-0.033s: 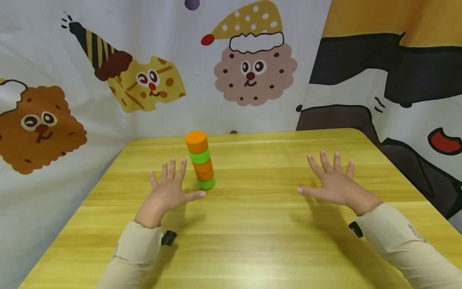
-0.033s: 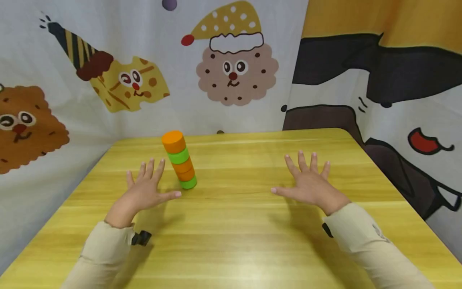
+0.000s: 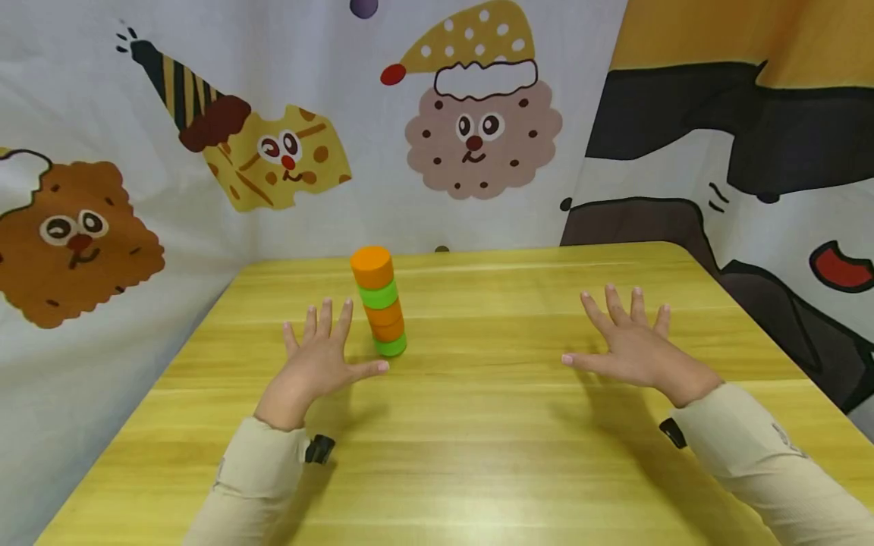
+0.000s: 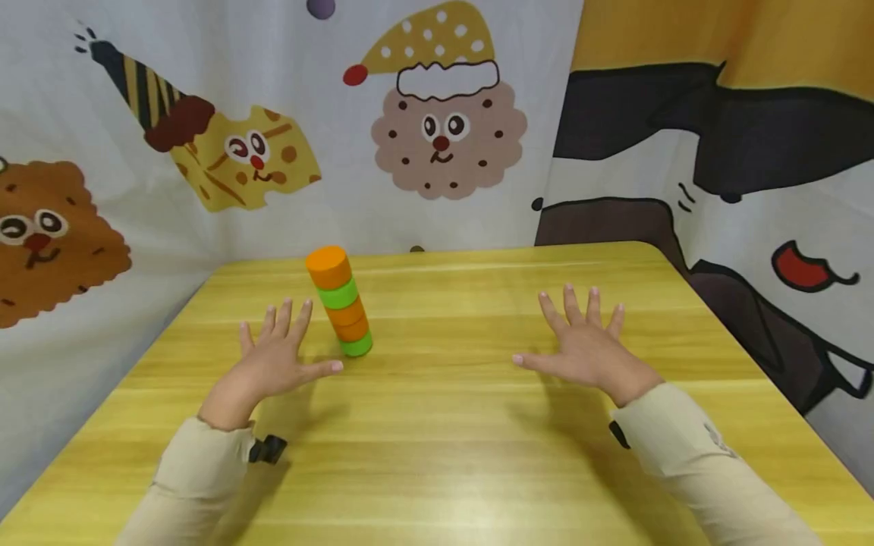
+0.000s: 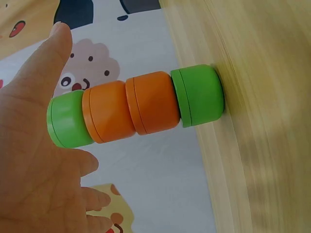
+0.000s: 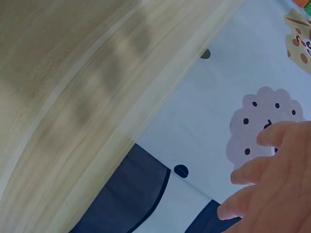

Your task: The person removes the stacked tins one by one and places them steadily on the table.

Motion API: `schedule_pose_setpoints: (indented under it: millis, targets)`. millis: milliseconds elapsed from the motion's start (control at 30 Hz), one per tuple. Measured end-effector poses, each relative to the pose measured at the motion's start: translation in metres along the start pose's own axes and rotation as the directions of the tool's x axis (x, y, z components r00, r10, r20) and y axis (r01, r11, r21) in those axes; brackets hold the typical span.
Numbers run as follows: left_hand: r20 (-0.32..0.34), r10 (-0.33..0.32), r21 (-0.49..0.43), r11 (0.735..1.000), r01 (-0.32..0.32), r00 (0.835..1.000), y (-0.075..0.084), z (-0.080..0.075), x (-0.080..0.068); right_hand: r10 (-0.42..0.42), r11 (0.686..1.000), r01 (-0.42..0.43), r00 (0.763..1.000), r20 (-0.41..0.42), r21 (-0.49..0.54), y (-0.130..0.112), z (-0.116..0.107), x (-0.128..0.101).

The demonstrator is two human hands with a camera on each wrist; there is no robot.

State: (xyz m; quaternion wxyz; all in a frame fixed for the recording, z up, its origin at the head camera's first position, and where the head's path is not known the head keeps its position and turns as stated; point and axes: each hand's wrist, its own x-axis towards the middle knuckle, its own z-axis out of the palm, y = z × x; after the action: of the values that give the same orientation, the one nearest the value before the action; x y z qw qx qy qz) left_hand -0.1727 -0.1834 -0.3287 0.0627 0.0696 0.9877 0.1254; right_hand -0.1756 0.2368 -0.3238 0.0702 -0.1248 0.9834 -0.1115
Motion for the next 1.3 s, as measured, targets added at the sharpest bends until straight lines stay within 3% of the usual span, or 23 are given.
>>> schedule_pose_setpoints:
  millis: [200,333,467,667,800,1067,1300]
  targets:
    - [-0.053,0.023,-0.117,0.993,-0.029,0.998,-0.006,-0.001,0.003,-0.020,1.000,0.020,1.000,-0.011,0.022,-0.007,-0.004,-0.001]
    - [-0.138,0.037,-0.271,0.960,-0.073,0.990,-0.011,-0.001,0.007,-0.066,0.994,0.068,0.997,-0.031,0.088,-0.018,-0.007,0.005]
    - [-0.205,0.037,-0.437,0.891,-0.125,0.978,-0.012,-0.001,0.011,-0.117,0.978,0.127,0.991,-0.068,0.165,-0.031,-0.007,0.018]
    - [-0.291,0.029,-0.631,0.745,-0.215,0.956,-0.011,0.000,0.017,-0.175,0.952,0.200,0.977,-0.125,0.230,-0.054,-0.005,0.043]
    - [-0.318,0.018,-0.712,0.656,-0.252,0.948,-0.012,0.002,0.022,-0.214,0.938,0.250,0.962,-0.167,0.240,-0.069,-0.004,0.055]
    - [-0.348,0.002,-0.777,0.559,-0.289,0.938,-0.016,0.008,0.029,-0.281,0.885,0.359,0.919,-0.277,0.295,-0.101,0.004,0.073]
    - [-0.364,0.000,-0.791,0.527,-0.309,0.931,-0.013,0.009,0.035,-0.315,0.829,0.447,0.870,-0.378,0.336,-0.124,0.007,0.092]
